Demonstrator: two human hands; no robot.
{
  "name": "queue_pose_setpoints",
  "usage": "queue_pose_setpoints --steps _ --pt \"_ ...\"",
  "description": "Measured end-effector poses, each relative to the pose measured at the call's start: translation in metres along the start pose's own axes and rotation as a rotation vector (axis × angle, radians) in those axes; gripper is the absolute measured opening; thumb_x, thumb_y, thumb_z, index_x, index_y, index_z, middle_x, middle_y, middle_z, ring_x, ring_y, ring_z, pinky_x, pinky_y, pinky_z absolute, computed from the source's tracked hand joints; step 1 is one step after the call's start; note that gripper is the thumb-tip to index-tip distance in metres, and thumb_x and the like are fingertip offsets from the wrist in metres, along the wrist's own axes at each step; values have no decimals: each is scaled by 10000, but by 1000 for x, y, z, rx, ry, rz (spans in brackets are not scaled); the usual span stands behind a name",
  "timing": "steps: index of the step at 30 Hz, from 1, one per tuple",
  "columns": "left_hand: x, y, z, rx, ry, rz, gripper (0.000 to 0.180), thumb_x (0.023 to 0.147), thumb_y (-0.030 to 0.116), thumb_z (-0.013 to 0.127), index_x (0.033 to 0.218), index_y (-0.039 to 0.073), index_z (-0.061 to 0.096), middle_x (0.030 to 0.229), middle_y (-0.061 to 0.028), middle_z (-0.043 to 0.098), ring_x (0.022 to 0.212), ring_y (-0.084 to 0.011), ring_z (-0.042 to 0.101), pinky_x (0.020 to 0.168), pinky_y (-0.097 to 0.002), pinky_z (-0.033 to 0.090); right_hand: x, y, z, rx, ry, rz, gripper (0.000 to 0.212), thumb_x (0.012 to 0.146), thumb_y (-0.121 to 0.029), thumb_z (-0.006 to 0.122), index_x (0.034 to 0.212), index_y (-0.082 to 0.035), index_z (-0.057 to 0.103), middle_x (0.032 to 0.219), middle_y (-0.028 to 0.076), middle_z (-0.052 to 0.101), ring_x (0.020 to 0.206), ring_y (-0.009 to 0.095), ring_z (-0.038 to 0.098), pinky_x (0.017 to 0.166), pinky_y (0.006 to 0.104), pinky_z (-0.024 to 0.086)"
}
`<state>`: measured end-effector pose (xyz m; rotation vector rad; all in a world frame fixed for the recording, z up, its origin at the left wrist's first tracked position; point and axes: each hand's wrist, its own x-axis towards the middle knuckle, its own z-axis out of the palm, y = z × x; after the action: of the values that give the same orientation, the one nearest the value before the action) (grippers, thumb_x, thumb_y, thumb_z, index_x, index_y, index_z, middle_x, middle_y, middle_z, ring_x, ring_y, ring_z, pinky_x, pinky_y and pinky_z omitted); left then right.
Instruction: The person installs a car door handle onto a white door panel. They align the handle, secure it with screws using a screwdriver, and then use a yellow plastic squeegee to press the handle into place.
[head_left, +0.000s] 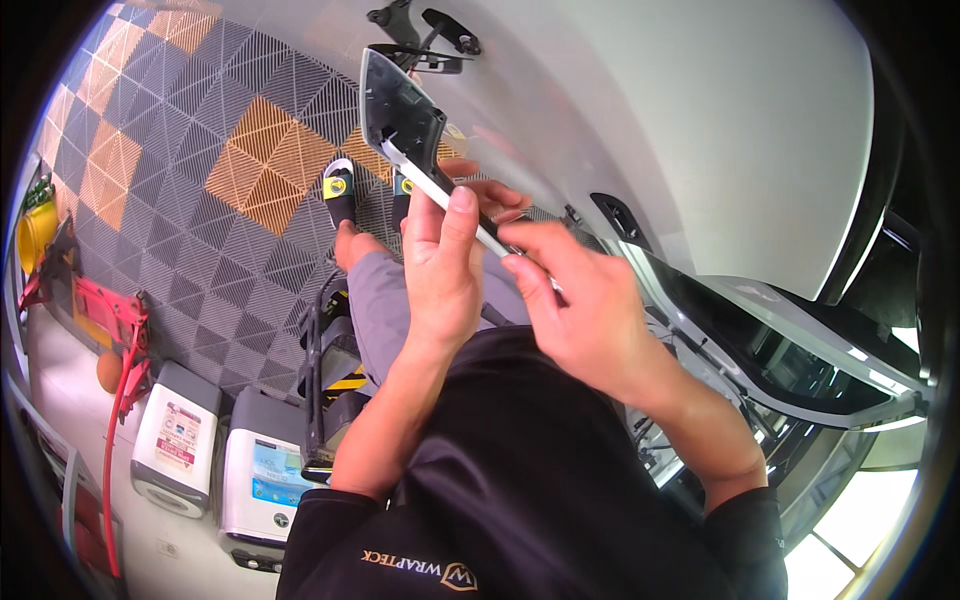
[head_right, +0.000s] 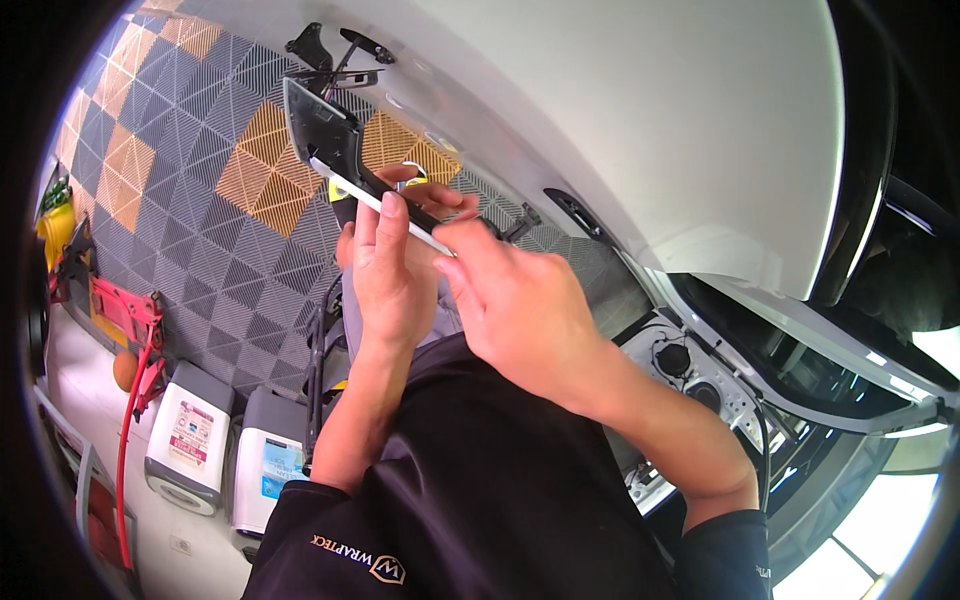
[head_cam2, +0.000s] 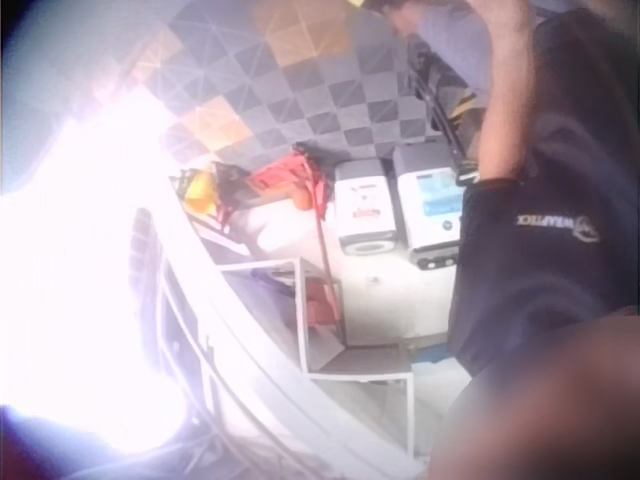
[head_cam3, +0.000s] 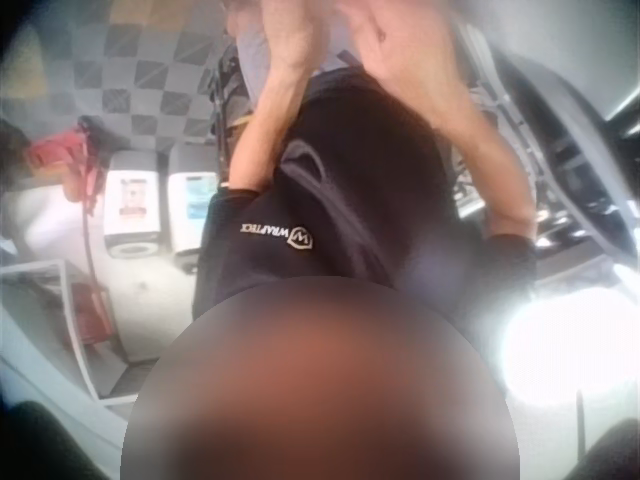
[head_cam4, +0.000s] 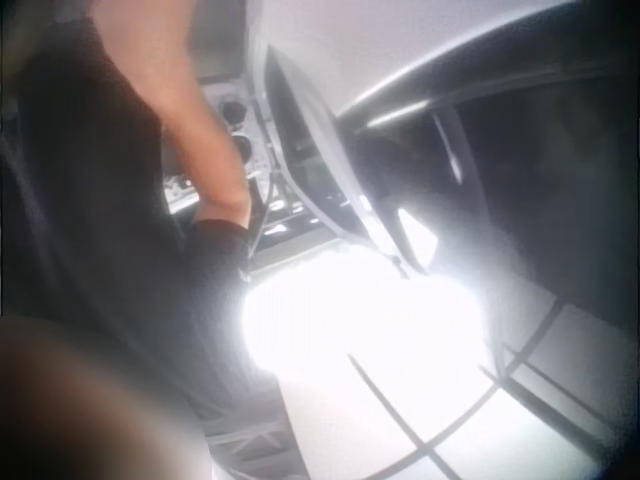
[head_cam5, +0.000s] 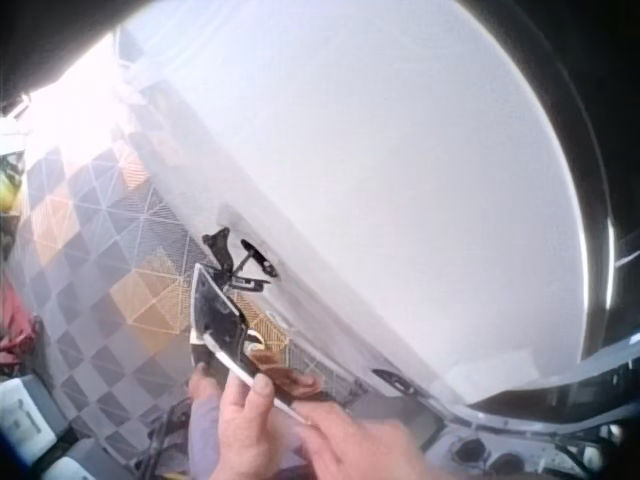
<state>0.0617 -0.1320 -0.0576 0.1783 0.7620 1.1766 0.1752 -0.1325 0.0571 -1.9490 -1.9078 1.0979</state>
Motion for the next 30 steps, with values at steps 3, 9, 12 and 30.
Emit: queue_pose_setpoints --steps 3,9,12,30 --pt "-2 -2 -5 -90 -33 1 408 1136 299 577 1410 16 468 1096 -165 711 1037 -280 727 961 -433 572 5 -2 -13 211 -86 203 141 1042 -52 660 1157 5 721 784 90 733 641 140 688 576 284 524" --pt "8 -2 3 -187 -108 66 318 1155 285 528 1319 16 487 1028 -201 727 990 -366 773 906 -450 634 20 -10 -43 369 -183 329 128 1053 -48 643 1122 13 732 744 50 701 609 66 622 567 249 492" --pt "10 2 1 -245 -138 8 328 1125 198 572 1371 5 471 1100 -213 722 1067 -374 755 968 -471 618 18 -13 -37 209 -113 130 123 1050 -37 639 1110 16 731 745 47 700 614 70 627 565 250 487" --pt "15 4 -16 -109 -245 23 517 1016 53 632 1469 -44 402 1159 -257 680 1100 -444 734 968 -550 633 14 -23 -66 331 -113 262 120 1044 -1 626 1064 34 740 700 23 672 577 64 598 544 220 488"
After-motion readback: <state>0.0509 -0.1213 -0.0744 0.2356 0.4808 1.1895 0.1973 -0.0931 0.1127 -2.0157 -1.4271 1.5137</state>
